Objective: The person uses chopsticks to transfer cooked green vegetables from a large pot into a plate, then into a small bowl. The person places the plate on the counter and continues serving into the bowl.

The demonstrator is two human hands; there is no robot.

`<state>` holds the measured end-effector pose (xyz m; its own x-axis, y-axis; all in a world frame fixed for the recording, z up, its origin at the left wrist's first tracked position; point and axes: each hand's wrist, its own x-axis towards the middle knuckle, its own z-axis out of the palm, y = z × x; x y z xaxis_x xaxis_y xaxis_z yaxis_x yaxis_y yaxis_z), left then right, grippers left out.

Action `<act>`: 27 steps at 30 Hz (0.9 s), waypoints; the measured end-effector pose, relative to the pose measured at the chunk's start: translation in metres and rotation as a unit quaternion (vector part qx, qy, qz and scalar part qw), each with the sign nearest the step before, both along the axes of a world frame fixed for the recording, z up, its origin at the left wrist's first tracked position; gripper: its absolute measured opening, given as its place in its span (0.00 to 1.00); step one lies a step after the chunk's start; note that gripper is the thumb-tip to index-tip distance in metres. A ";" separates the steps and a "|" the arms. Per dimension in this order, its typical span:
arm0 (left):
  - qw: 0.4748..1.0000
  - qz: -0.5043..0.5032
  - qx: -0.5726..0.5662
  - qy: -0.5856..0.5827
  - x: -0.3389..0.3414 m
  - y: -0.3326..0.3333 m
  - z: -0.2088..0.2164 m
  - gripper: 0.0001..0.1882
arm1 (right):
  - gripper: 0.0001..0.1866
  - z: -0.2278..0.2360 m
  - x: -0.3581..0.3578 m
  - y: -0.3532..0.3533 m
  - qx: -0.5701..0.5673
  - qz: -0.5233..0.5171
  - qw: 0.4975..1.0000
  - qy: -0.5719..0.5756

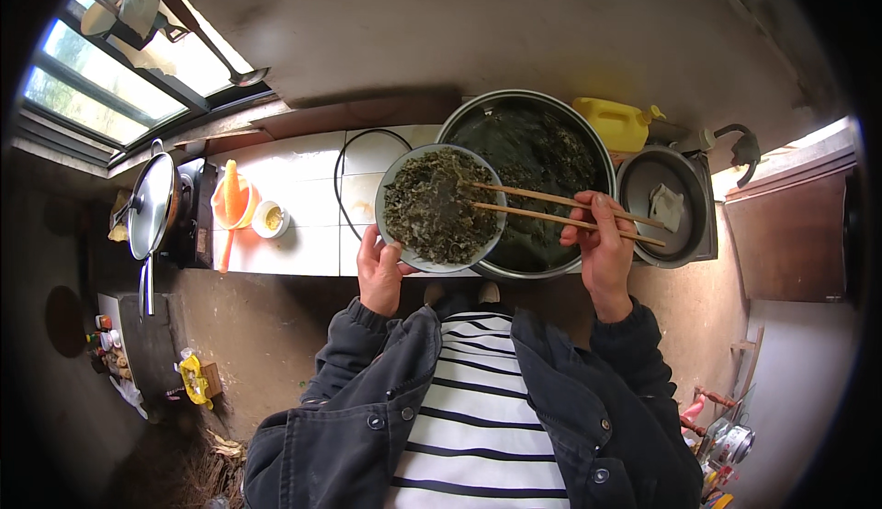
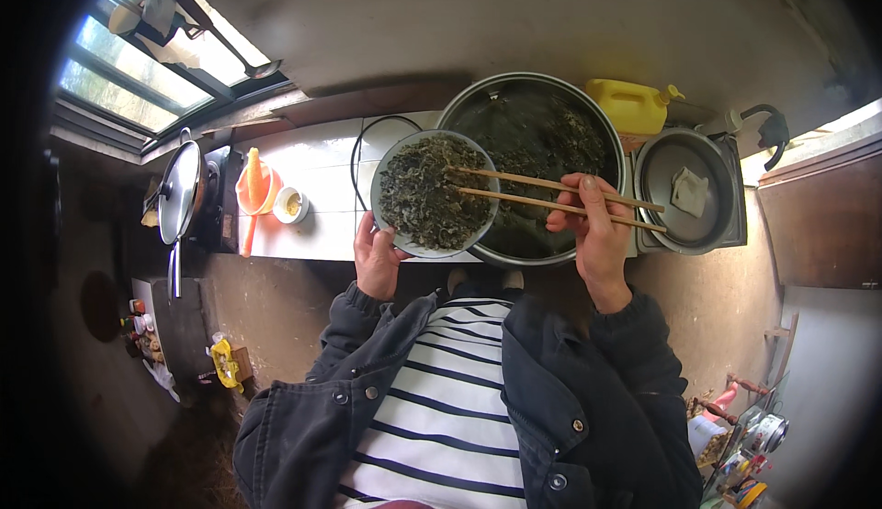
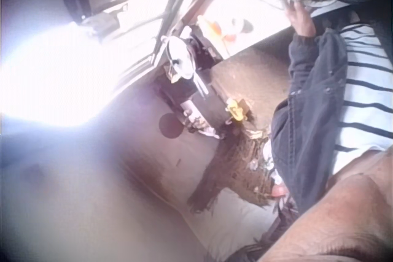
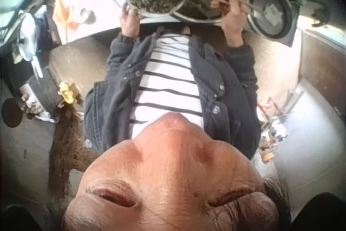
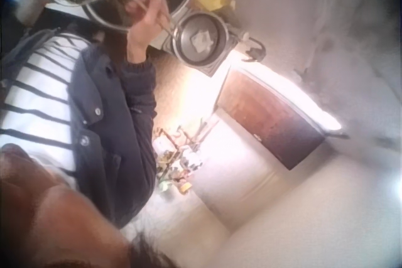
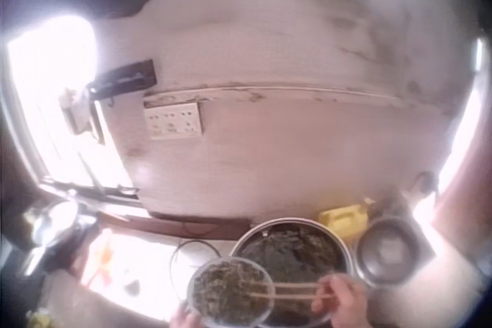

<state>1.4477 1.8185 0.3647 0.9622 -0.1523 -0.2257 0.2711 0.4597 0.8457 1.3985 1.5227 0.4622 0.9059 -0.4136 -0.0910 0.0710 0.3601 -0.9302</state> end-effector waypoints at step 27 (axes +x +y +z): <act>1.000 -0.022 0.003 0.018 0.005 -0.005 -0.004 0.19 | 0.17 0.002 -0.014 -0.005 0.027 0.005 1.000 -0.004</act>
